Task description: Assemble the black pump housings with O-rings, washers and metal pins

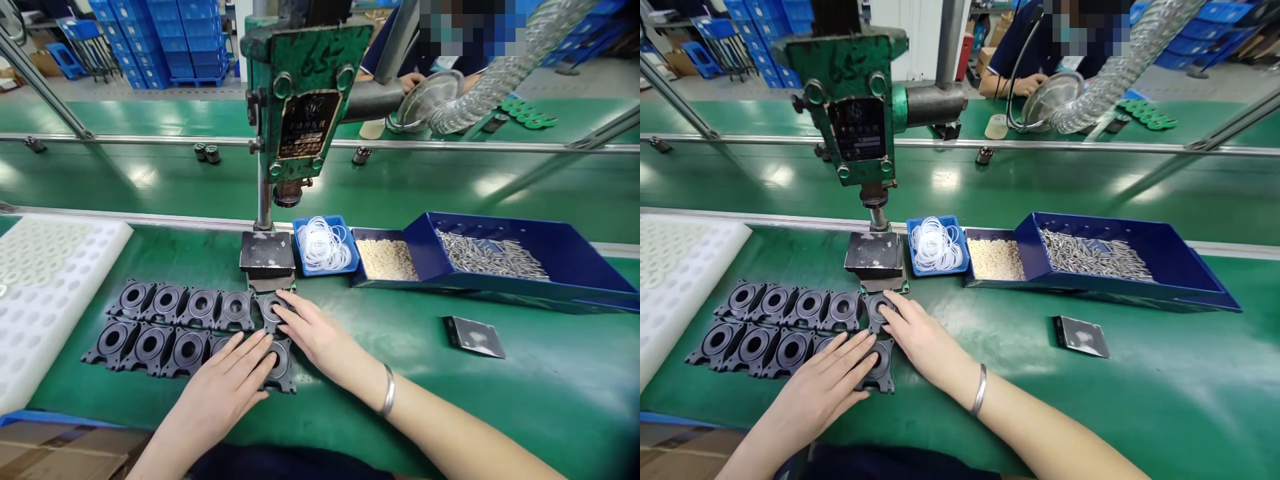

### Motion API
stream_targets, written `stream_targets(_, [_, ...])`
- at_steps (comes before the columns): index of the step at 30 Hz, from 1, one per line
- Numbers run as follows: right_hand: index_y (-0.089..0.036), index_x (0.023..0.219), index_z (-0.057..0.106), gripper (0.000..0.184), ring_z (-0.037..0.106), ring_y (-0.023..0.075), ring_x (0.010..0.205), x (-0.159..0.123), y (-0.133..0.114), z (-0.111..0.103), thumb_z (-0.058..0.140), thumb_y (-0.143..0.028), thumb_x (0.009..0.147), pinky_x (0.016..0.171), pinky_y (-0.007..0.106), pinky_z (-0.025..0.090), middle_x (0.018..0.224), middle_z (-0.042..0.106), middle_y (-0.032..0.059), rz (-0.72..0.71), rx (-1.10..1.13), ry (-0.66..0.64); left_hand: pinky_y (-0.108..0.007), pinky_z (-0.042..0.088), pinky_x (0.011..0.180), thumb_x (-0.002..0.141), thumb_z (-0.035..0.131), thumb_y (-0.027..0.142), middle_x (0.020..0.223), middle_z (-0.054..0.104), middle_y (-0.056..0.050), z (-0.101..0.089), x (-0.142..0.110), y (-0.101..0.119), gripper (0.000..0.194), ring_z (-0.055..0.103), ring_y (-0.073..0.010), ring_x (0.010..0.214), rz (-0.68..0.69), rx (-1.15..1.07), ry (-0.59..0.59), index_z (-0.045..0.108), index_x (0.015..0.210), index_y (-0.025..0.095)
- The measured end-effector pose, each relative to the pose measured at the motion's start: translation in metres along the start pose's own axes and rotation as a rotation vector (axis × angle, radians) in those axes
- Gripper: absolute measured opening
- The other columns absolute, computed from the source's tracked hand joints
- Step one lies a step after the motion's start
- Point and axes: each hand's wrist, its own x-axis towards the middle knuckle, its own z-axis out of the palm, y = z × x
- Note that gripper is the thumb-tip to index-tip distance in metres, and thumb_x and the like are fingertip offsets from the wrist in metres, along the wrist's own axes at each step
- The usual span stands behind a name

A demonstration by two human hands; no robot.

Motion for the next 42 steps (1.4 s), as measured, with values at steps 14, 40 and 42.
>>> stream_targets(14, [-0.012,0.123,0.059,0.026,0.068,0.0223,0.11,0.016,-0.017,-0.007,0.045,-0.021,0.103,0.095,0.036,0.061,0.141,0.053,0.0162,0.063,0.121,0.014,-0.042,0.041,0.118,0.095,0.059,0.024,0.147,0.057,-0.011,0.009,0.0,-0.004,0.039,0.051,-0.0262,0.138,0.034,0.094,0.057,0.061,0.133,0.013])
stream_targets(40, [-0.015,0.107,0.065,0.026,0.062,0.0199,0.089,0.083,0.106,-0.089,0.062,-0.007,0.083,0.082,0.029,0.046,0.101,0.066,0.0079,0.232,-0.35,-0.018,-0.029,0.052,0.106,0.1,0.05,0.034,0.146,0.058,-0.007,-0.012,-0.043,-0.021,0.036,0.055,-0.0229,0.134,-0.04,0.148,0.224,0.064,0.13,0.022])
stream_targets(42, [-0.017,0.105,0.066,0.024,0.062,0.0195,0.092,0.082,0.109,-0.088,0.062,-0.007,0.084,0.084,0.029,0.046,0.104,0.065,0.0082,0.216,-0.301,-0.011,-0.029,0.052,0.106,0.099,0.05,0.033,0.145,0.059,-0.007,-0.012,-0.038,-0.018,0.034,0.056,-0.0227,0.134,-0.027,0.152,0.227,0.065,0.128,0.022])
